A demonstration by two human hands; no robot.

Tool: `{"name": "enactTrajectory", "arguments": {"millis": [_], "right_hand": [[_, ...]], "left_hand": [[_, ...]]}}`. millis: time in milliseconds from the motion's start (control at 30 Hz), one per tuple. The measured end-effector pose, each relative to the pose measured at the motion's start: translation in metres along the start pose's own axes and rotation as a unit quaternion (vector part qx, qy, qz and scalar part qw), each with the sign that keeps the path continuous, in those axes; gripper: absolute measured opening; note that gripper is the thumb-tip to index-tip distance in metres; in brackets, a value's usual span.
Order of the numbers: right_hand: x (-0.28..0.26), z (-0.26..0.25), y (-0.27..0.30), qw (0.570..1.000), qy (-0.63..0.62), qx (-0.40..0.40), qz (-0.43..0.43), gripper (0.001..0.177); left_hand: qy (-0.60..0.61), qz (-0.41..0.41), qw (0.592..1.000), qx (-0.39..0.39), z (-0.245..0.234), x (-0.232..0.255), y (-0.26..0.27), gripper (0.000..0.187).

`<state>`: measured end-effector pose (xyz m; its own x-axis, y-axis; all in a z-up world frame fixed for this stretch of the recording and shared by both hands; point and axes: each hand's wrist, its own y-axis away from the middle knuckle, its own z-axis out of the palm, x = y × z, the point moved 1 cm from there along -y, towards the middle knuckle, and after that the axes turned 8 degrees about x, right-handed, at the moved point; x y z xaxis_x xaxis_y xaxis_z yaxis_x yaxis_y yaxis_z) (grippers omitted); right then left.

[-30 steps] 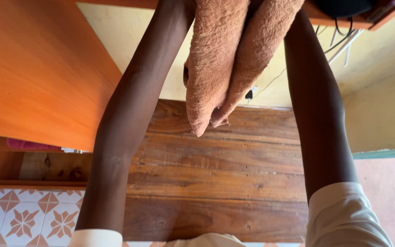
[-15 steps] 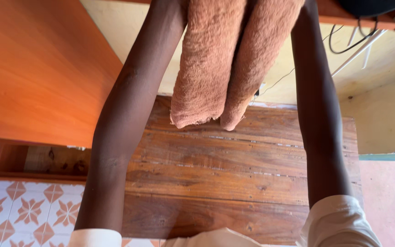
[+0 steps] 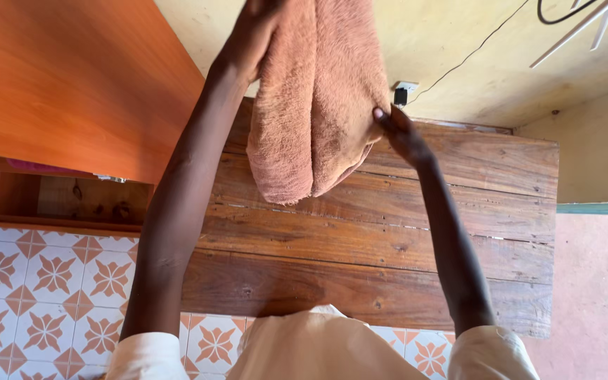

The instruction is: The person picks a red towel from a pile of laundry on a bed, unfolds it on a wooden table, and folds it into a compact rectangle. They place the folded towel on a shelf with other towels, then repeat the process with a brown towel.

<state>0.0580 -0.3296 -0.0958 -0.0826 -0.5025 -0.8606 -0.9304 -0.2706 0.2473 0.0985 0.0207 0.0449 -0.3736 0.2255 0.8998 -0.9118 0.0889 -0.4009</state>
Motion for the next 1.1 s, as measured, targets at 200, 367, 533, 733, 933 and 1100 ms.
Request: {"name": "enactTrajectory", "arguments": {"millis": [200,367,533,733,933,1100], "right_hand": [[0.062,0.024,0.046,0.993,0.095,-0.074,-0.002,0.078],[0.097,0.062,0.074,0.955,0.209,-0.189,-0.097,0.086],[0.134,0.067,0.094,0.958,0.191,-0.204,0.061,0.065],[0.153,-0.020,0.128,0.922,0.265,-0.254,0.127,0.056],[0.216,-0.142,0.165,0.917,0.349,-0.178,0.074,0.049],[0.278,-0.169,0.161,0.897,0.368,0.178,0.168,0.052]], "left_hand": [[-0.366,0.052,0.909,-0.193,-0.002,-0.014,0.057,0.119],[-0.451,-0.173,0.841,-0.243,-0.004,-0.061,0.088,0.061],[-0.440,0.126,0.870,-0.184,-0.019,-0.087,0.109,0.056],[-0.431,-0.084,0.864,-0.246,-0.029,-0.097,0.119,0.047],[-0.415,-0.111,0.886,-0.176,-0.014,-0.101,0.109,0.046],[-0.475,0.159,0.860,-0.095,0.026,-0.145,0.110,0.052]]}}
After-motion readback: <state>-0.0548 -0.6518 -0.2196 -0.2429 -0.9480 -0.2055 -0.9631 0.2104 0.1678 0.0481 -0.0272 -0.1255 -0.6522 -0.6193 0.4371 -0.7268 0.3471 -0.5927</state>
